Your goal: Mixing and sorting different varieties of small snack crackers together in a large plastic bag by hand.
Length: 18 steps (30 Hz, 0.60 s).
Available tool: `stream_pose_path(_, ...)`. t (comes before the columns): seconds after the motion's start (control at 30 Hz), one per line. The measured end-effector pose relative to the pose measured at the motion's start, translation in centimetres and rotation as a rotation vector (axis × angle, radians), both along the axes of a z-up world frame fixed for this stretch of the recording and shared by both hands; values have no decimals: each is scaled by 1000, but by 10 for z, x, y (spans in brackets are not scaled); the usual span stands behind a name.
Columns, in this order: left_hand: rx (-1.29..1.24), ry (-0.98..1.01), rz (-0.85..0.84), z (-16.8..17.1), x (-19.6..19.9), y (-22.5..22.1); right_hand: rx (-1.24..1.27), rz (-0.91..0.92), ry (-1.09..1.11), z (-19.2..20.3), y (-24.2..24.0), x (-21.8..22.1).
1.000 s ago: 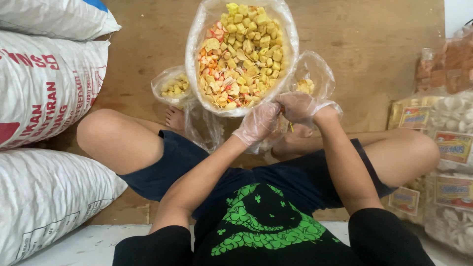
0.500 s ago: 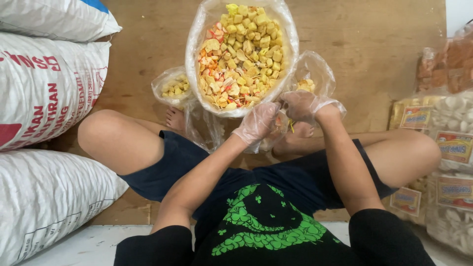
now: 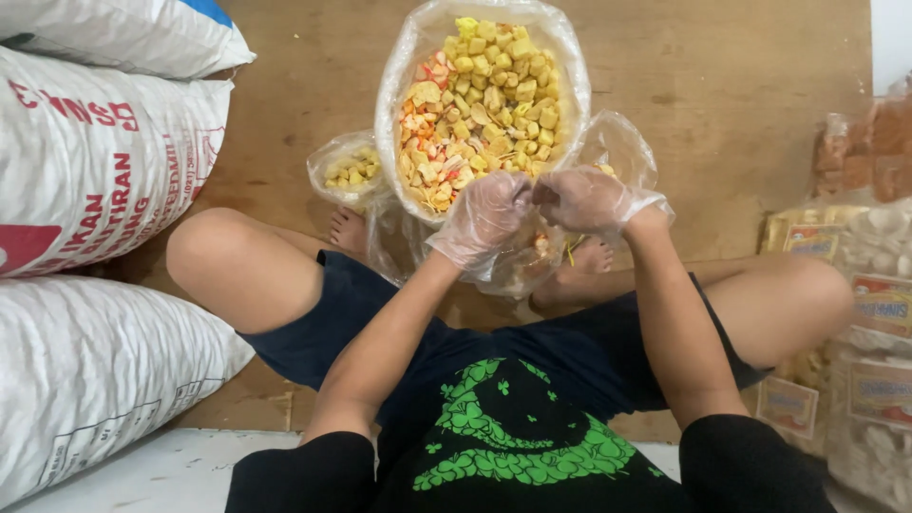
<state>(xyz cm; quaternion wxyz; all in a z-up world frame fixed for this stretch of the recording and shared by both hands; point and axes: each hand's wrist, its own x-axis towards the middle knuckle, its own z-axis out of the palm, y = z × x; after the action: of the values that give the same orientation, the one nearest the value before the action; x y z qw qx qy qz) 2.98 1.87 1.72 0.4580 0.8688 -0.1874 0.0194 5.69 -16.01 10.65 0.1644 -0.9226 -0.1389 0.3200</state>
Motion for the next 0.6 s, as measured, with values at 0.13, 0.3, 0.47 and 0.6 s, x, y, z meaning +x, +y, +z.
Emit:
stream_pose_path(0.13, 76, -97, 100, -15, 18, 17, 71, -8, -100, -5, 15, 9)
stream_pose_path(0.3, 149, 1, 325, -13, 35, 45, 264, 13, -373, -24, 25, 29)
stream_pose_path(0.47, 199, -384, 218, -74, 65, 86, 237, 43, -501, -80, 34, 49)
stream_pose_path(0.6, 226, -152, 189, -103, 67, 95, 181, 18, -516, -80, 50, 52)
